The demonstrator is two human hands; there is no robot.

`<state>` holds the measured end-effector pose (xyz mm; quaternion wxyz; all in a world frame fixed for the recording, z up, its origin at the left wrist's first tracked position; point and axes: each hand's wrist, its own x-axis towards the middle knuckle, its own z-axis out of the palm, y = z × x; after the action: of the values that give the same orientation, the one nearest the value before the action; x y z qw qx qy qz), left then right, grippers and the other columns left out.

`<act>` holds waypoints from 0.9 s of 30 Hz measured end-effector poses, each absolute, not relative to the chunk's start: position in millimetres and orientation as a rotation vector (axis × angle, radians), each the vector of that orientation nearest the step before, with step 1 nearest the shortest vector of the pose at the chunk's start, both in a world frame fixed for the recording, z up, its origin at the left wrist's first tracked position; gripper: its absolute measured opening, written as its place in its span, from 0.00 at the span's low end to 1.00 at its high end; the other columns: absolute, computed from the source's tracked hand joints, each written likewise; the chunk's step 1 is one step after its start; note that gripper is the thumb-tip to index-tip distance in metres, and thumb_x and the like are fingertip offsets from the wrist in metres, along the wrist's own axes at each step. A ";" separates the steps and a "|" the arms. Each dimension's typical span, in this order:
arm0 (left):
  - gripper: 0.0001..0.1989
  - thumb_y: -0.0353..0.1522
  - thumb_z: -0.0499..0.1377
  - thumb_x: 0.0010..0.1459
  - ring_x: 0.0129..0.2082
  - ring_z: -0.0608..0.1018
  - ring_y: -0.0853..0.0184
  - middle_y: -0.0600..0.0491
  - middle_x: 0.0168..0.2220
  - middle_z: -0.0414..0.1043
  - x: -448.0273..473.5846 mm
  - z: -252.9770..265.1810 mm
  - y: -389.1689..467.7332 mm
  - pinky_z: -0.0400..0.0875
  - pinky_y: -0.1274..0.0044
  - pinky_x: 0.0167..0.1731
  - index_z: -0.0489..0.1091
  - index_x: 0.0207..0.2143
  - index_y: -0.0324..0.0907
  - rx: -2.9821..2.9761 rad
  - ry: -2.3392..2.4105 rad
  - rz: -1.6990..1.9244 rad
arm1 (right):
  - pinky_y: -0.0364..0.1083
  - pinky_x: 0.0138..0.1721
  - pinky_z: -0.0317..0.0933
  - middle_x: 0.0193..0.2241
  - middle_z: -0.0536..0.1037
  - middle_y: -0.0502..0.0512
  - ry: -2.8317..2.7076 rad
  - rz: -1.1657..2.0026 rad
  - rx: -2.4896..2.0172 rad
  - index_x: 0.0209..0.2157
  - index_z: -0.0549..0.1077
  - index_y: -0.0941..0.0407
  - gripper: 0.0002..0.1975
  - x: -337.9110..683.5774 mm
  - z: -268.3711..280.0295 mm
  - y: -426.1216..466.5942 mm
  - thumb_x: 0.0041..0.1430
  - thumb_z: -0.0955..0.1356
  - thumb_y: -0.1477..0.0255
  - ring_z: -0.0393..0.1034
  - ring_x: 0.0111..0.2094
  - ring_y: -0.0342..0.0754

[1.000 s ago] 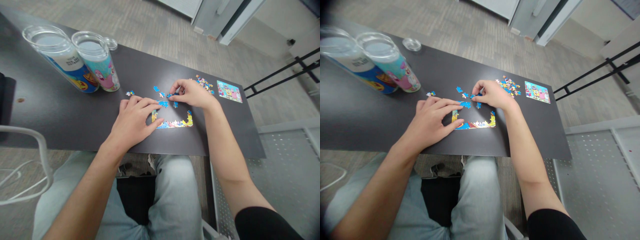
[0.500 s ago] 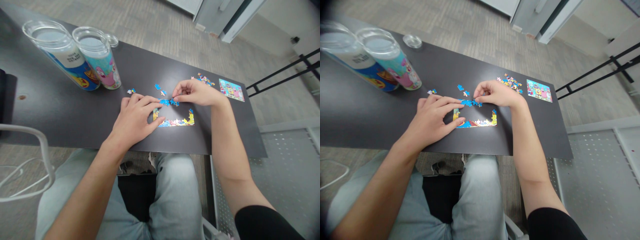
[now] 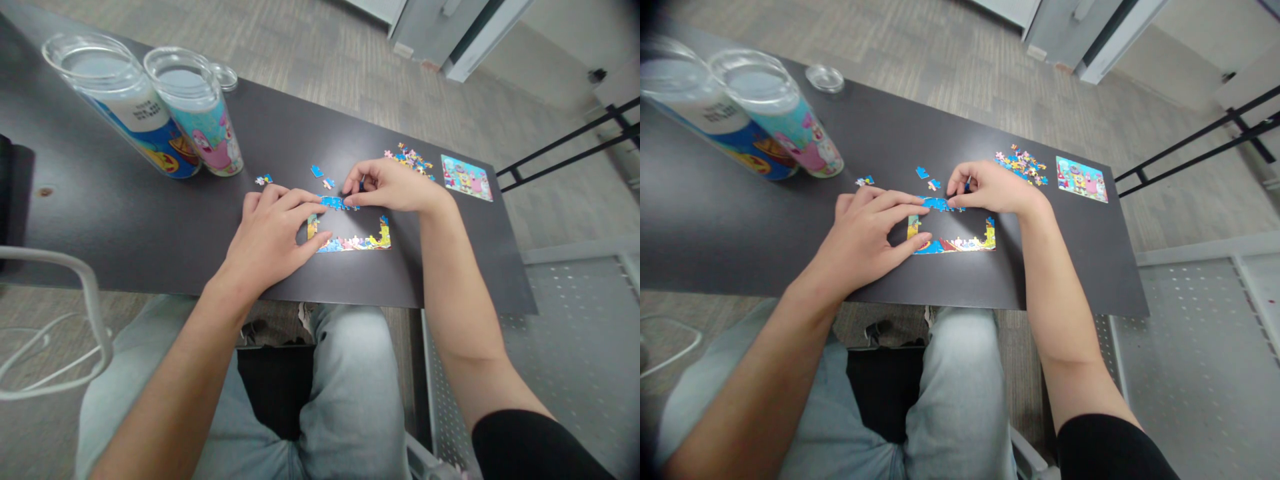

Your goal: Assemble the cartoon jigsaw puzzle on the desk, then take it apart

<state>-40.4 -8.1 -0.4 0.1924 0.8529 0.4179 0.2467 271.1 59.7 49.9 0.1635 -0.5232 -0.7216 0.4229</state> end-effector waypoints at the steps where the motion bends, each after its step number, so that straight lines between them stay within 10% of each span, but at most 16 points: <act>1: 0.17 0.42 0.71 0.80 0.71 0.81 0.40 0.50 0.72 0.89 -40.3 -0.3 -8.1 0.69 0.43 0.70 0.88 0.67 0.57 2.393 1.176 0.692 | 0.53 0.38 0.66 0.34 0.84 0.51 -2.061 1.200 -1.505 0.40 0.87 0.48 0.20 270.6 50.0 59.7 0.59 0.92 0.57 0.71 0.35 0.51; 27: 0.18 0.45 0.70 0.79 0.69 0.78 0.40 0.49 0.72 0.88 -40.8 3.7 -7.7 0.69 0.41 0.70 0.89 0.66 0.60 2.370 1.162 0.691 | 0.54 0.40 0.63 0.32 0.81 0.49 -2.140 1.069 -1.536 0.38 0.87 0.49 0.14 268.4 49.1 60.0 0.66 0.89 0.60 0.70 0.35 0.51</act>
<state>-40.8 -7.7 3.7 0.2049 0.8502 0.4167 0.2480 268.4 60.0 49.1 0.1489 -0.5342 -0.7445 0.3717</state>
